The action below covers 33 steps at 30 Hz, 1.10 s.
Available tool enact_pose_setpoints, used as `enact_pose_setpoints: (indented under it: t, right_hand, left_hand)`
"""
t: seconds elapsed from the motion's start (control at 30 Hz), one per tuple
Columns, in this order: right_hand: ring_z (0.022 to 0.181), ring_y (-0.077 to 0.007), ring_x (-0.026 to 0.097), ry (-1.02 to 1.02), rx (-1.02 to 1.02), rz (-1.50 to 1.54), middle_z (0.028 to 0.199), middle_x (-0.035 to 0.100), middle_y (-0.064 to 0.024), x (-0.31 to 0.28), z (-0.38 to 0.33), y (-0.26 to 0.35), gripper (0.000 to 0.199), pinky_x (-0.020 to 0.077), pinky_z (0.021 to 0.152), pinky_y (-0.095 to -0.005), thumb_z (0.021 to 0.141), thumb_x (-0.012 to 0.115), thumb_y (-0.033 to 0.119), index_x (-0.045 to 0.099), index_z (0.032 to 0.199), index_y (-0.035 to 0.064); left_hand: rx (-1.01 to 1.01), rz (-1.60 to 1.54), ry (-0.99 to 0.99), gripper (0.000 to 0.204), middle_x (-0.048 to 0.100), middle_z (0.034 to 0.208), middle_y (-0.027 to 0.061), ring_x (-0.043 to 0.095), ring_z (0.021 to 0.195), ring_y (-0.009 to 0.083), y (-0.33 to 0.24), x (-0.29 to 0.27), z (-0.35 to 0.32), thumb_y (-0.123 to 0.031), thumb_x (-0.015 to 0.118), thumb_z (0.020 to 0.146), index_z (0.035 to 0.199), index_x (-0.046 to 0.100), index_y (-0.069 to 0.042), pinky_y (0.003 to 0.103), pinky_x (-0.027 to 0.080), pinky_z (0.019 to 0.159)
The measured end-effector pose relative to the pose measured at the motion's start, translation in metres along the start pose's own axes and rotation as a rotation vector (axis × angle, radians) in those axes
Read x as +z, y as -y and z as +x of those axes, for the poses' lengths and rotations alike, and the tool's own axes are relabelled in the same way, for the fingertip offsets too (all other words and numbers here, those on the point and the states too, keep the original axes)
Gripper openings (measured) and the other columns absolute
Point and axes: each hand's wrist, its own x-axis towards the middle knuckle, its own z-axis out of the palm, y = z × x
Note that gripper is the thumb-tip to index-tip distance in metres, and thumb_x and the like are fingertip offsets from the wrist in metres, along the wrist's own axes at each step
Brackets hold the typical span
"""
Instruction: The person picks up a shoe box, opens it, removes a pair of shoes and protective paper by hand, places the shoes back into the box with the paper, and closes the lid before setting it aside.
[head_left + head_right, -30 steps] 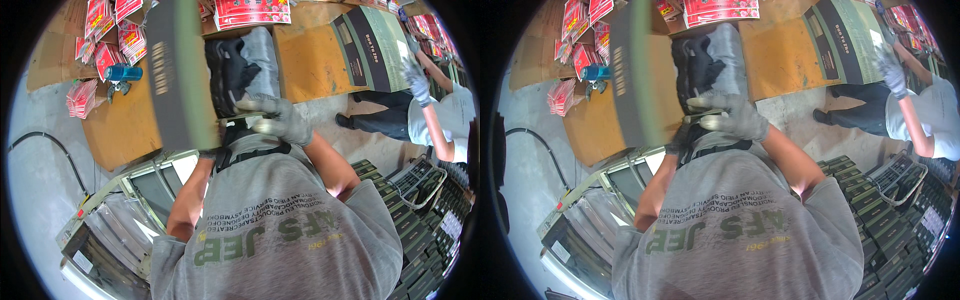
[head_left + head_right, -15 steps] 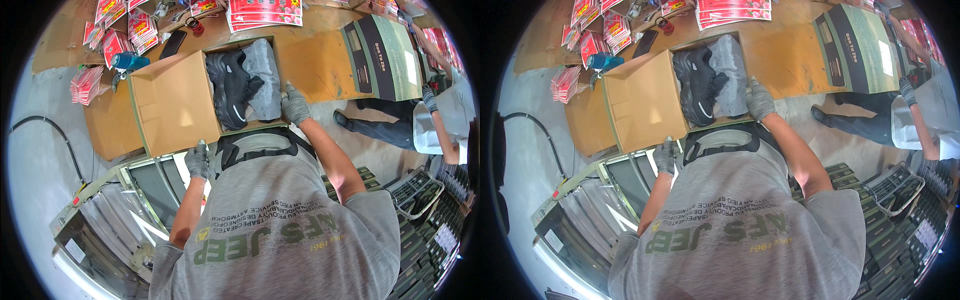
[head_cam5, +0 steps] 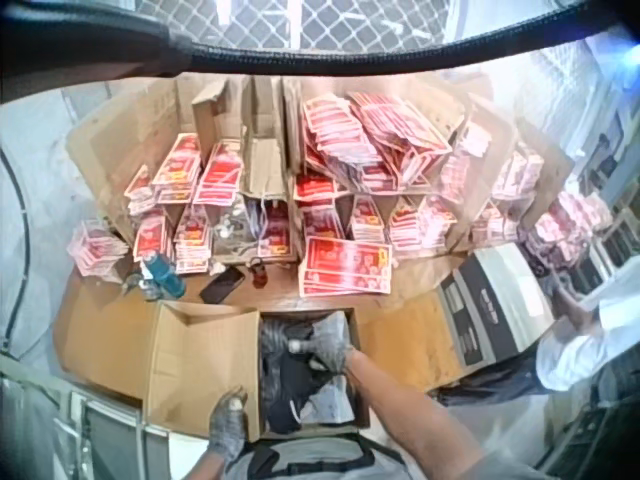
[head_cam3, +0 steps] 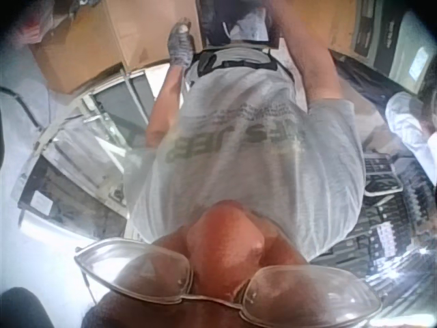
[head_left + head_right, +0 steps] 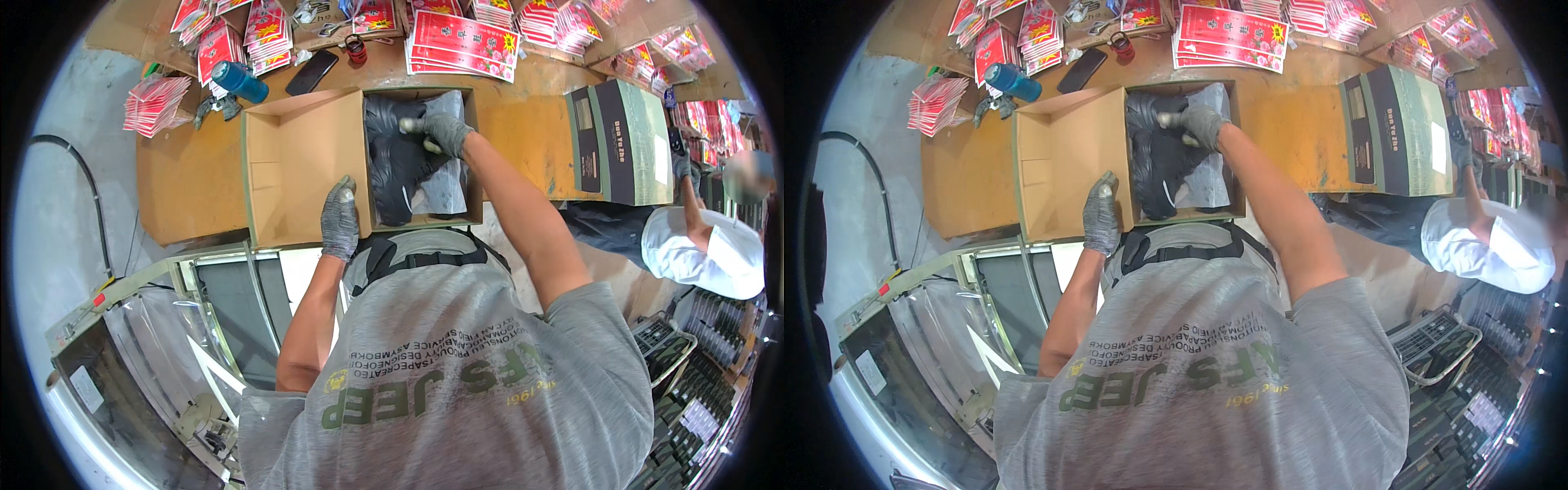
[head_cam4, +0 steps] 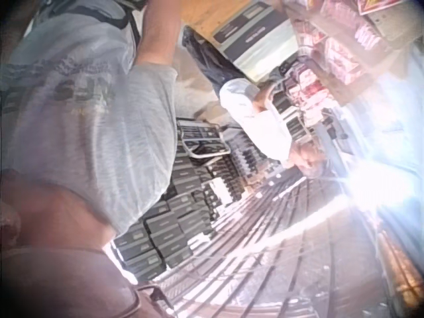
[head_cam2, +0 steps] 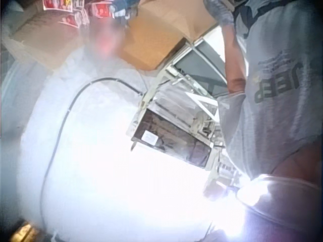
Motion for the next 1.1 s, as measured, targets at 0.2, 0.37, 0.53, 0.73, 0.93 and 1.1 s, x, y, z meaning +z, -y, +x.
enact_pose_setpoints:
  t: [0.2, 0.37, 0.53, 0.73, 0.93, 1.1]
  right_hand:
    - [0.048, -0.0065, 0.039, 0.136, -0.264, -0.076, 0.064, 0.052, 0.0057, -0.005, -0.056, 0.000, 0.023, 0.0307, 0.045, -0.0240, 0.084, 0.082, 0.030, 0.071, 0.092, 0.0118]
    - [0.049, -0.0072, 0.043, -0.031, -0.103, -0.428, 0.064, 0.055, 0.0048, -0.018, -0.068, -0.014, 0.025, 0.0340, 0.047, -0.0278, 0.090, 0.077, 0.033, 0.070, 0.096, 0.0097]
    - [0.061, -0.0077, 0.056, 0.070, -0.324, -0.258, 0.076, 0.063, 0.0024, 0.001, -0.077, -0.014, 0.026, 0.0488, 0.059, -0.0263, 0.090, 0.078, 0.024, 0.068, 0.106, 0.0062]
    - [0.103, -0.0181, 0.066, 0.147, -0.684, -0.661, 0.110, 0.072, -0.0065, 0.031, -0.159, 0.002, 0.040, 0.0513, 0.095, -0.0320, 0.081, 0.082, 0.016, 0.069, 0.117, 0.0056]
    - [0.101, -0.0265, 0.068, -0.171, -1.033, -1.095, 0.107, 0.073, -0.0124, -0.042, -0.285, 0.068, 0.032, 0.0535, 0.091, -0.0375, 0.079, 0.077, 0.003, 0.071, 0.110, 0.0019]
    - [0.109, -0.0315, 0.064, -0.515, -0.960, -1.377, 0.112, 0.067, -0.0127, -0.073, -0.322, 0.063, 0.046, 0.0523, 0.092, -0.0400, 0.057, 0.079, 0.006, 0.070, 0.102, 0.0039]
  left_hand:
    - [0.237, 0.600, 0.029, 0.043, 0.056, 0.141, 0.0200, 0.048, 0.133, 0.0368, -0.004, -0.003, 0.009, -0.029, 0.062, 0.096, 0.129, 0.063, -0.002, 0.046, 0.033, 0.116]
    - [0.418, 0.844, 0.058, 0.071, 0.034, 0.155, 0.0274, 0.031, 0.143, 0.0448, -0.018, 0.012, 0.001, -0.026, 0.070, 0.088, 0.150, 0.042, -0.004, 0.051, 0.027, 0.119]
    - [0.310, 1.003, 0.170, 0.073, 0.024, 0.160, 0.0298, 0.022, 0.148, 0.0475, 0.012, 0.014, 0.000, -0.033, 0.059, 0.095, 0.157, 0.031, -0.005, 0.052, 0.018, 0.122]
    - [0.327, 1.073, 0.310, 0.069, 0.032, 0.158, 0.0255, 0.032, 0.145, 0.0417, 0.020, 0.013, 0.018, -0.041, 0.053, 0.098, 0.154, 0.034, -0.005, 0.049, 0.023, 0.121]
    - [0.109, 1.071, 0.138, 0.082, 0.025, 0.158, 0.0345, 0.026, 0.147, 0.0493, 0.020, 0.018, 0.008, -0.045, 0.050, 0.097, 0.157, 0.022, 0.003, 0.050, 0.020, 0.122]
    - [0.056, 1.017, 0.087, 0.086, 0.023, 0.158, 0.0351, 0.026, 0.146, 0.0501, 0.011, 0.023, 0.006, -0.040, 0.054, 0.095, 0.155, 0.018, 0.008, 0.050, 0.022, 0.122]
